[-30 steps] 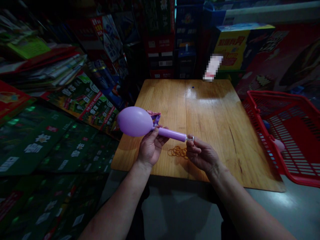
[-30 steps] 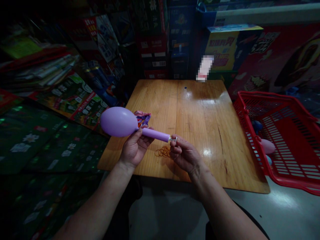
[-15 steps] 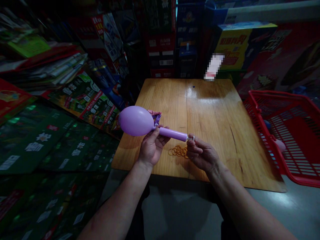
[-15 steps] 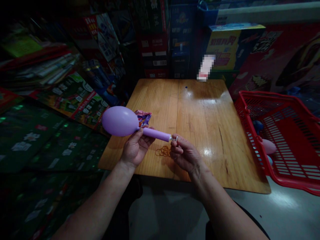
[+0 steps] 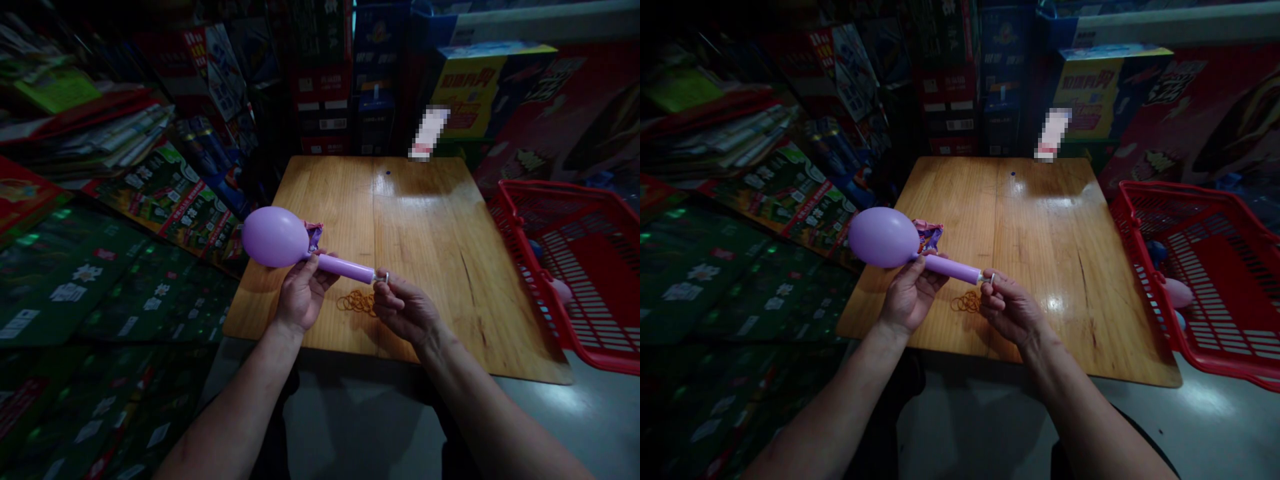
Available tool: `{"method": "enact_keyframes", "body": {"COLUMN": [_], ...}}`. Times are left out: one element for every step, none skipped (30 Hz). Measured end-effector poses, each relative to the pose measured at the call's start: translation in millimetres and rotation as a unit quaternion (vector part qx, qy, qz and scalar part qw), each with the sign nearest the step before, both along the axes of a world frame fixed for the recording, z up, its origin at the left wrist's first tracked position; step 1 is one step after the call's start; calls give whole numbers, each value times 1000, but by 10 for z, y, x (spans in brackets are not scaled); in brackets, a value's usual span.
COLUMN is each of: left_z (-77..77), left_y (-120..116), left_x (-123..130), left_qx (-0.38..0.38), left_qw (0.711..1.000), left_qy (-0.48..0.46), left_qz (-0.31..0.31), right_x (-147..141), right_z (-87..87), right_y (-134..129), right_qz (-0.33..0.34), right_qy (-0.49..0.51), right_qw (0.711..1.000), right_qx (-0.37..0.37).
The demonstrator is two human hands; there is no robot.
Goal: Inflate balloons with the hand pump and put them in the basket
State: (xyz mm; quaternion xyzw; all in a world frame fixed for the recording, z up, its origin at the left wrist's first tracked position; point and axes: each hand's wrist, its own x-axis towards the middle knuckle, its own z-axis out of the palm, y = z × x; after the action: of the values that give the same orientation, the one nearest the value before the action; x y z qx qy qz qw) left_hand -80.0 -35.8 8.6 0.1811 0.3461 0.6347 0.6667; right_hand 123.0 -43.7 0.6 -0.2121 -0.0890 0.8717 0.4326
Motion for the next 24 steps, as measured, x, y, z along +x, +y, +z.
{"method": "enact_keyframes", "body": {"left_z": [3,12,26,43,61,76,86,89,84,72,54,33,10,-10,-27,-37,-40,-35,-24,-6,15,37,55,67], "left_y": [15,35,58,82,103,120,130,132,125,111,92,69,48,30,19,15,20,32,49,69,90,109,122,128], "left_x": [-10,-35,-69,-109,-149,-184,-209,-219,-214,-193,-159,-119,-76,-39,-10,6,8,-4,-28,-62,-100,-139,-173,-197], "left_qx": [4,7,10,11,11,12,13,15,14,11,7,1,-5,-8,-9,-7,-7,-8,-9,-10,-9,-6,0,8], "left_qw": [1000,1000,1000,1000,1000,999,999,998,997,998,998,999,1000,1000,1000,1000,1000,1000,1000,1000,1000,999,999,998], "left_qy": [-2,-5,-8,-11,-13,-13,-12,-11,-10,-9,-8,-7,-6,-5,-4,-5,-6,-8,-9,-10,-9,-8,-6,-4], "left_qz": [4,5,7,11,20,34,51,65,72,68,56,39,23,12,9,11,15,17,19,20,23,32,44,57], "right_x": [3,25,63,110,160,204,235,248,240,212,170,121,70,26,-5,-21,-19,0,35,82,135,186,229,257], "right_z": [7,21,41,65,88,108,122,127,122,109,89,66,42,23,10,4,8,19,37,59,82,102,117,124], "right_y": [6,18,35,55,75,91,101,103,96,82,63,42,22,5,-4,-7,-1,11,28,49,70,88,102,108], "right_qz": [2,6,8,6,1,-9,-21,-30,-33,-27,-16,-5,4,7,5,2,0,0,3,3,-1,-9,-20,-31], "right_qy": [0,-1,-1,-1,0,1,1,1,-1,-3,-4,-3,-1,1,1,-2,-7,-15,-22,-27,-30,-29,-25,-19], "right_qw": [1000,1000,1000,1000,1000,1000,1000,999,999,999,1000,1000,1000,1000,1000,1000,1000,1000,1000,1000,999,999,999,999], "right_qx": [7,13,18,20,20,19,18,17,16,16,15,13,11,9,8,8,8,9,12,14,17,20,21,21]}}
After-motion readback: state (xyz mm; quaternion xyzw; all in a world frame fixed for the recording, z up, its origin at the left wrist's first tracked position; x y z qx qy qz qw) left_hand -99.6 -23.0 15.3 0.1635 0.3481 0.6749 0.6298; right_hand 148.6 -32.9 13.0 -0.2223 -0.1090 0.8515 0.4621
